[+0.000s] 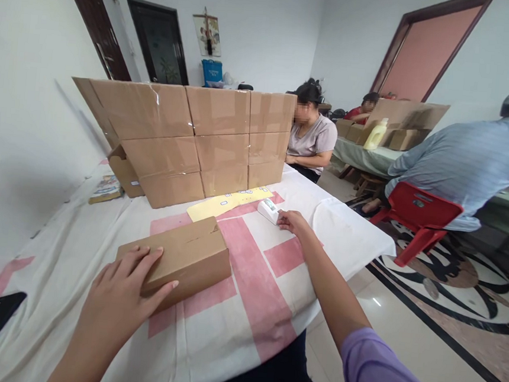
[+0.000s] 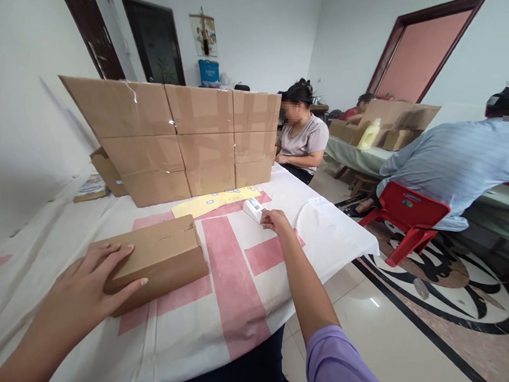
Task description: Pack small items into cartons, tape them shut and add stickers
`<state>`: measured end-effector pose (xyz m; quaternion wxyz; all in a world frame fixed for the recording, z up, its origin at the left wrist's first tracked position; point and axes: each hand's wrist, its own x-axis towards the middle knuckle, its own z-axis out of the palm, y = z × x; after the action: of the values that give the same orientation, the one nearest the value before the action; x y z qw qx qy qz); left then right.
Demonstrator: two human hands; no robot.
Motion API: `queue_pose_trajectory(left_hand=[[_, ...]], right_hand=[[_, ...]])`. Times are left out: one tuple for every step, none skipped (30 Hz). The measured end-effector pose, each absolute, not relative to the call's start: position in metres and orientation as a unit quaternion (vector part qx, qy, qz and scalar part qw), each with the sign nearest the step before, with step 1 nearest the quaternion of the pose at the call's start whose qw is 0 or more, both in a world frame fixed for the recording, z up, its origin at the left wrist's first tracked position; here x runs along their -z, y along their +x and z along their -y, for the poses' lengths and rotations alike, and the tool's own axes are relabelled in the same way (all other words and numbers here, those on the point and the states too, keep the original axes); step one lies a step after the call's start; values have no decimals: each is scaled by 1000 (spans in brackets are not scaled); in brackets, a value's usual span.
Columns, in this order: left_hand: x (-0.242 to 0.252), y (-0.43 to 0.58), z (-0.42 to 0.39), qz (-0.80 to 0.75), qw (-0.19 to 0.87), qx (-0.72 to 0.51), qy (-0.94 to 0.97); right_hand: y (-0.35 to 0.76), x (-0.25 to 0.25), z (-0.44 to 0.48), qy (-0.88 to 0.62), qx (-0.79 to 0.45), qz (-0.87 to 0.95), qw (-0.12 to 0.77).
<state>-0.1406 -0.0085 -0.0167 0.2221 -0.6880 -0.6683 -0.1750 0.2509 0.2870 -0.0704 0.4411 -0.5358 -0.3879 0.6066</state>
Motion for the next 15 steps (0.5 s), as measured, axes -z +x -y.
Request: queue_pose_trajectory(left_hand=[[16, -139, 9, 670, 228, 178, -684], [15, -137, 9, 671, 233, 180, -681], [15, -136, 9, 671, 237, 181, -679], [14, -134, 8, 670, 239, 180, -680], [13, -133, 8, 668, 239, 179, -682], [13, -133, 7, 667, 237, 178, -683], [13, -133, 7, 667, 235, 177, -684], [14, -134, 6, 668, 233, 177, -685], [14, -134, 6, 670, 232, 177, -683], [15, -135, 6, 674, 231, 176, -680], [16, -136, 6, 677, 229, 174, -677], [16, -136, 6, 680, 227, 173, -675], [16, -136, 6, 684, 223, 172, -673], [16, -135, 6, 687, 219, 170, -671], [16, -135, 7, 691, 214, 170, -669]], right_hand=[[251, 70, -286, -535, -605, 388, 444], [250, 70, -284, -534, -603, 388, 448], [249, 70, -282, -533, -600, 388, 453], [249, 70, -279, -532, -596, 389, 458], [248, 69, -277, -531, -593, 391, 462], [248, 69, -276, -530, -590, 393, 464], [247, 69, -274, -529, -589, 395, 466], [247, 68, -274, -528, -588, 398, 466], [248, 68, -273, -528, -588, 400, 464], [248, 68, -273, -528, -589, 402, 461], [248, 68, -274, -529, -590, 404, 458], [249, 68, -275, -531, -591, 403, 454], [249, 68, -276, -534, -593, 402, 449], [250, 68, -278, -538, -595, 400, 444], [250, 68, -279, -541, -597, 397, 439]])
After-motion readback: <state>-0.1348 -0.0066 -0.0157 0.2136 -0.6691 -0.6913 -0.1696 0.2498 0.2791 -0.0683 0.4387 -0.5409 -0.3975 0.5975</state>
